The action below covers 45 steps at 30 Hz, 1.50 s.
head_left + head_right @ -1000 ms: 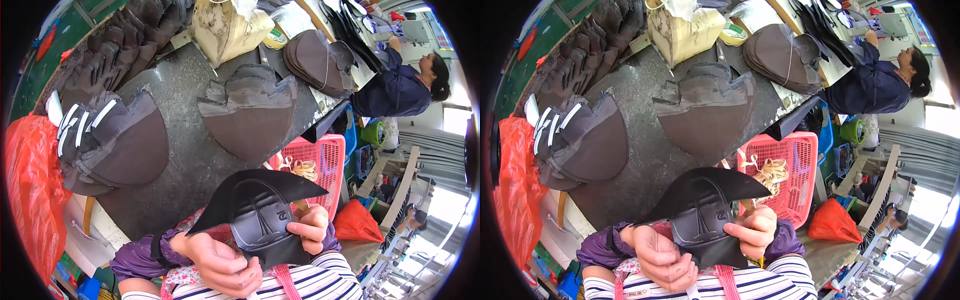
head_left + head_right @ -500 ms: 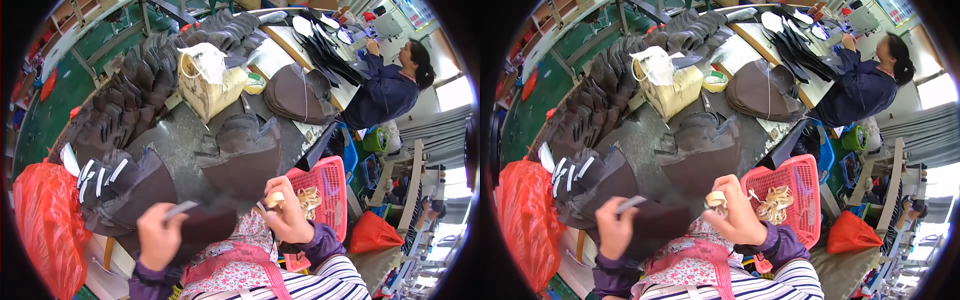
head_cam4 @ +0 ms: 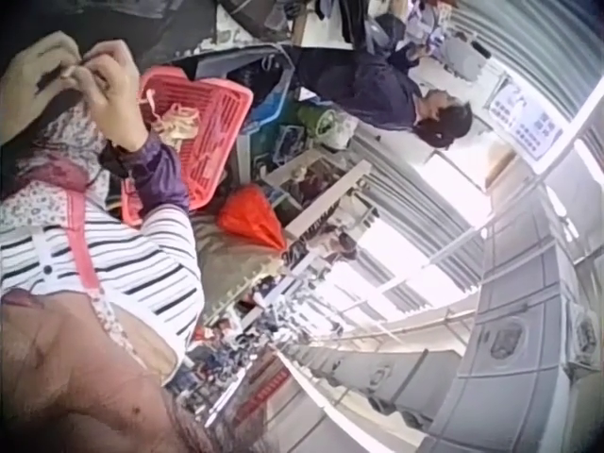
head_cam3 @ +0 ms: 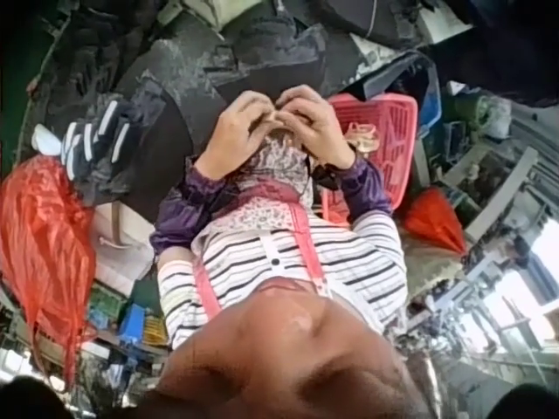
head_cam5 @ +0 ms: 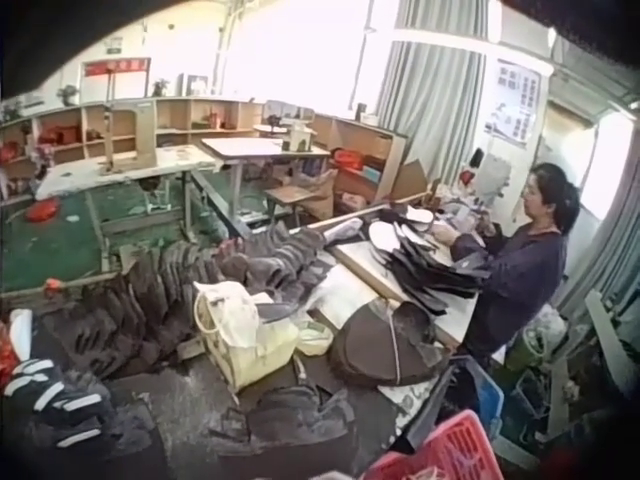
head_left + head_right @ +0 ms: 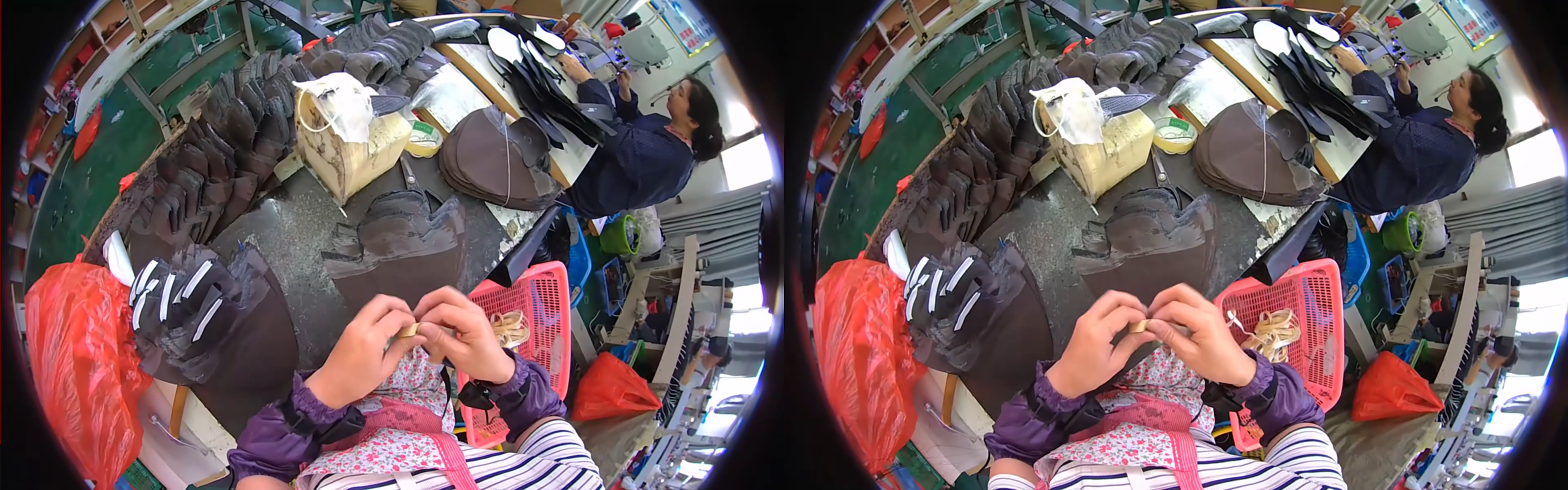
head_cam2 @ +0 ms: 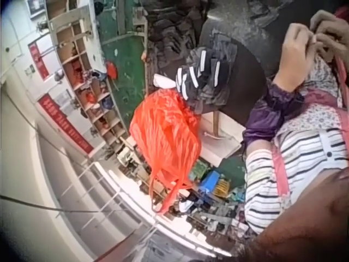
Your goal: The person applies white adhesive strips to the edges of dark shoe components by hand, then folds and presses the edges down. They repeat this process for several components, occasionally moving stacks of material aside on the workbench.
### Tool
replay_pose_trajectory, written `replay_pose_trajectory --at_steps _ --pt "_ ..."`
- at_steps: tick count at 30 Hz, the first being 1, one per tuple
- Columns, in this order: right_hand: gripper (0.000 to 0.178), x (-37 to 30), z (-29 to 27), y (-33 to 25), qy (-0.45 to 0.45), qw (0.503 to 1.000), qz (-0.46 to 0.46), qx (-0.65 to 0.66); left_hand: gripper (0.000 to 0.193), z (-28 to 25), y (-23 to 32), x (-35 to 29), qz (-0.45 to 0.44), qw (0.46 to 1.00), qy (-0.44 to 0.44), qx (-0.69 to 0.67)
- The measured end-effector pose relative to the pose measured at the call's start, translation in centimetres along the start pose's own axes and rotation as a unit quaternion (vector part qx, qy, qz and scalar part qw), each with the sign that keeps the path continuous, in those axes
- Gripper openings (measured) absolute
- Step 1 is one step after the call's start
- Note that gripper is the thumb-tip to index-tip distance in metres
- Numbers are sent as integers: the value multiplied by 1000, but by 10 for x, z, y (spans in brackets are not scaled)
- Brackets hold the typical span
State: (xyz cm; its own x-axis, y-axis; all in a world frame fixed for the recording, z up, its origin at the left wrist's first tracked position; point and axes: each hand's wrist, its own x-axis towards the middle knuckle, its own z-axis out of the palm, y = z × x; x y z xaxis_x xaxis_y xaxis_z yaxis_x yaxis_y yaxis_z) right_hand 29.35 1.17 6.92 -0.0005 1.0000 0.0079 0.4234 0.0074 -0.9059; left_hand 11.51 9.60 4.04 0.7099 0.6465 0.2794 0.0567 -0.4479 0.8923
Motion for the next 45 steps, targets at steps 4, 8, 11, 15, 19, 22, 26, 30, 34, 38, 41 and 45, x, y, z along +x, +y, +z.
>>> replay_pose_trajectory --at_steps 4,8,11,15,19,22,26,30,34,38,41,45 --pt "11 -3 -7 0 48 927 79 363 27 9 -18 -6 -57 991 -124 13" --pt "12 -8 -18 19 -35 843 203 498 21 25 -19 -12 55 968 -212 124" --pt "14 3 -16 21 -93 919 165 346 23 18 -4 -3 -72 988 -24 -133" --pt "14 31 -16 13 -107 993 25 34 34 11 -21 -1 -13 997 74 -7" --pt "13 57 -24 20 -28 997 42 -65 42 -9 -37 27 -76 990 96 67" --pt "10 93 -24 32 25 987 -43 -152 40 -12 -68 61 -5 949 225 219" --pt "7 127 -17 45 18 967 -142 -211 42 -18 -91 71 -65 974 126 177" --pt "7 135 -16 46 6 955 -159 -250 40 -15 -88 71 -99 977 141 125" --pt "8 135 -17 45 12 951 -155 -267 34 -18 -79 78 -164 972 148 80" --pt "13 121 -21 43 55 952 -120 -276 28 -17 -78 78 -114 986 119 33" --pt "18 107 -28 38 104 950 -77 -286 22 -17 -78 76 -98 989 106 13" --pt "27 102 -23 35 175 939 -33 -293 15 -12 -77 75 -76 992 102 6"
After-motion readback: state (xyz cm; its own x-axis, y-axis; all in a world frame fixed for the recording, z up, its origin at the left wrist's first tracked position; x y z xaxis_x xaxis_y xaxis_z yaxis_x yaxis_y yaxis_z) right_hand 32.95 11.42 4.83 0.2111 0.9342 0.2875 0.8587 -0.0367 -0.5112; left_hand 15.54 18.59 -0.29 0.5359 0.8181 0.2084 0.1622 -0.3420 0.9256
